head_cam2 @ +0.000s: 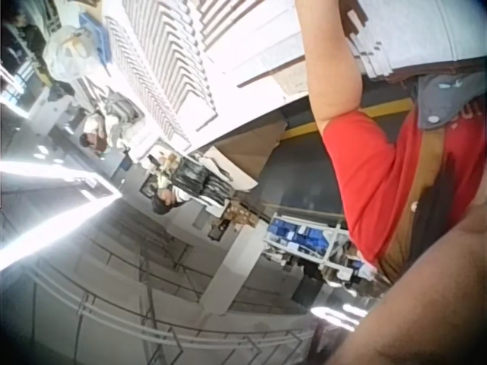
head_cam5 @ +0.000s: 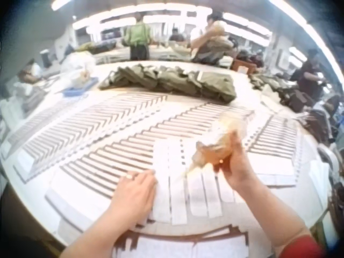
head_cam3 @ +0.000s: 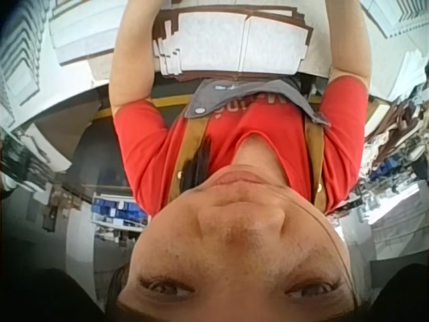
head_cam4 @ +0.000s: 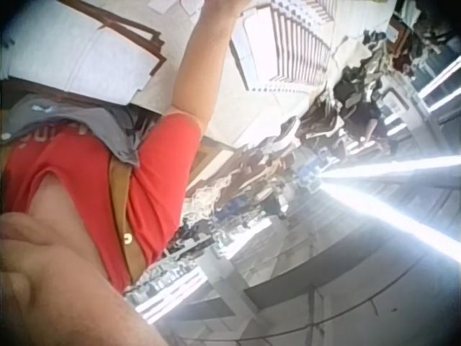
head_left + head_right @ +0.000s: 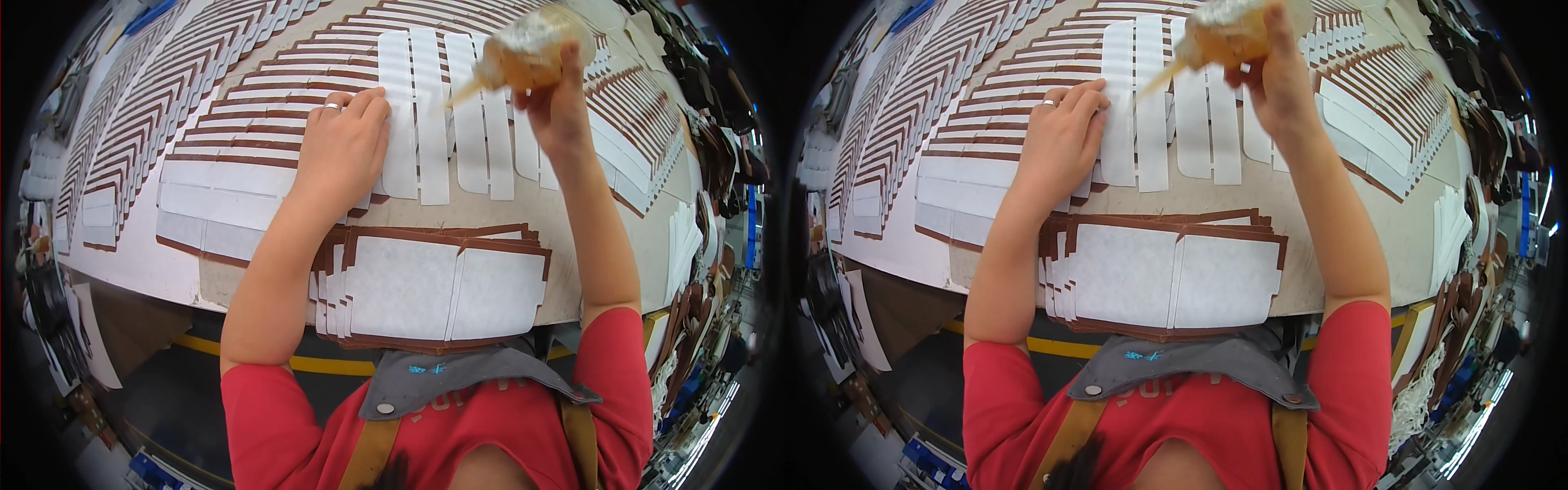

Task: The person applies glue from a squeeze bottle onto white rectangular paper strips and then presses them onto brown backing sheets. They repeat this process, picking up new strips and backing sheets, applying adhesive, and stacking the finished units on the table.

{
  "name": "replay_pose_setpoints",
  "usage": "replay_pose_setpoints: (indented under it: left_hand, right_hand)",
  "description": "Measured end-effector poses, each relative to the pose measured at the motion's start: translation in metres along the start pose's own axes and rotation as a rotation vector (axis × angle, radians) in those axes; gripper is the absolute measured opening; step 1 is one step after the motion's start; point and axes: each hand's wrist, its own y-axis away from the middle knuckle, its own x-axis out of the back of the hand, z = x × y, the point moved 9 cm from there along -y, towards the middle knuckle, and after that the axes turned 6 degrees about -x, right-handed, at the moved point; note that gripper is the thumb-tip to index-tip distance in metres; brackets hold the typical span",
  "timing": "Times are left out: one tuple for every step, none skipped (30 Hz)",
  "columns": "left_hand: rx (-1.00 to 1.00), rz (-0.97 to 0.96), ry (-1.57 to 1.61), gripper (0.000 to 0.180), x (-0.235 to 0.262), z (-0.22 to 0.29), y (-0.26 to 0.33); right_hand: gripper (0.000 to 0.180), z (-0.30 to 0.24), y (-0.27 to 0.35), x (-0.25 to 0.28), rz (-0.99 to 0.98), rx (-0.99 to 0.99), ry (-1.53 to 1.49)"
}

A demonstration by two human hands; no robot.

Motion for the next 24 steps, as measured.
replay_pose_setpoints:
  left_hand:
    - [0.002,-0.004,-0.004,0.016,0.0,0.0,-0.001]
    - [0.005,-0.007,-0.008,0.016,0.0,0.001,-0.001]
    - [0.012,-0.014,-0.01,0.016,0.0,0.0,0.0]
    - [0.014,-0.02,-0.007,0.017,0.0,0.0,0.0]
    - [0.017,-0.025,-0.005,0.017,0.0,0.0,0.0]
    - [0.016,-0.024,-0.001,0.018,0.0,0.0,0.0]
    - [0.015,-0.024,0.003,0.018,0.0,0.0,0.0]
    - [0.014,-0.023,0.008,0.018,0.0,0.0,0.0]
    - [0.015,-0.025,0.01,0.018,0.0,-0.001,0.0]
    - [0.015,-0.027,0.012,0.019,0.0,0.0,-0.001]
    - [0.013,-0.03,0.016,0.019,0.0,0.0,-0.001]
    - [0.016,-0.029,0.011,0.019,0.0,-0.001,0.0]
    - [0.019,-0.029,0.007,0.019,0.0,-0.001,0.0]
    - [0.02,-0.029,0.003,0.019,0.001,-0.001,0.0]
    - [0.021,-0.031,0.001,0.019,0.001,-0.001,0.0]
    - [0.022,-0.032,0.001,0.019,0.001,-0.001,0.0]
    - [0.023,-0.034,0.0,0.019,0.001,0.0,0.0]
    - [0.02,-0.032,-0.001,0.019,0.001,0.0,0.0]
    - [0.018,-0.031,-0.002,0.019,0.001,0.0,0.0]
    - [0.015,-0.029,-0.003,0.02,0.001,0.001,0.0]
    - [0.013,-0.025,-0.002,0.019,0.001,0.0,0.0]
    - [0.011,-0.022,-0.002,0.019,0.001,0.0,0.0]
    - [0.009,-0.018,0.0,0.019,0.001,0.0,0.0]
    - [0.011,-0.02,0.003,0.019,0.001,0.0,0.0]
  right_hand:
    - [0.055,-0.009,-0.017,0.01,0.044,0.06,0.083]
    - [0.054,-0.018,-0.031,0.017,0.088,0.12,0.167]
    - [0.05,-0.023,-0.041,0.011,0.153,0.144,0.194]
    - [0.045,-0.022,-0.053,0.009,0.149,0.154,0.183]
    - [0.04,-0.021,-0.066,0.009,0.144,0.163,0.173]
    - [0.035,-0.02,-0.075,0.005,0.139,0.171,0.163]
    - [0.034,-0.026,-0.079,-0.006,0.089,0.247,0.181]
    - [0.034,-0.025,-0.085,-0.006,0.104,0.244,0.214]
    - [0.033,-0.021,-0.093,-0.005,0.117,0.235,0.244]
    - [0.033,-0.018,-0.1,-0.004,0.131,0.227,0.275]
    - [0.031,-0.016,-0.105,-0.003,0.148,0.229,0.283]
    - [0.031,-0.016,-0.106,-0.006,0.142,0.245,0.278]
    - [0.031,-0.017,-0.106,-0.009,0.137,0.261,0.274]
    - [0.03,-0.017,-0.106,-0.011,0.133,0.277,0.27]
    - [0.03,-0.018,-0.106,-0.012,0.127,0.288,0.269]
    - [0.03,-0.018,-0.105,-0.012,0.123,0.299,0.269]
    - [0.03,-0.018,-0.105,-0.012,0.118,0.311,0.269]
    - [0.031,-0.018,-0.104,-0.011,0.122,0.303,0.268]
    - [0.032,-0.018,-0.103,-0.01,0.127,0.296,0.268]
    - [0.033,-0.018,-0.101,-0.008,0.132,0.289,0.268]
    - [0.034,-0.016,-0.098,-0.008,0.125,0.277,0.255]
    - [0.036,-0.015,-0.093,-0.008,0.118,0.264,0.243]
    - [0.037,-0.014,-0.088,-0.008,0.111,0.252,0.23]
    - [0.038,-0.01,-0.083,-0.008,0.085,0.227,0.222]
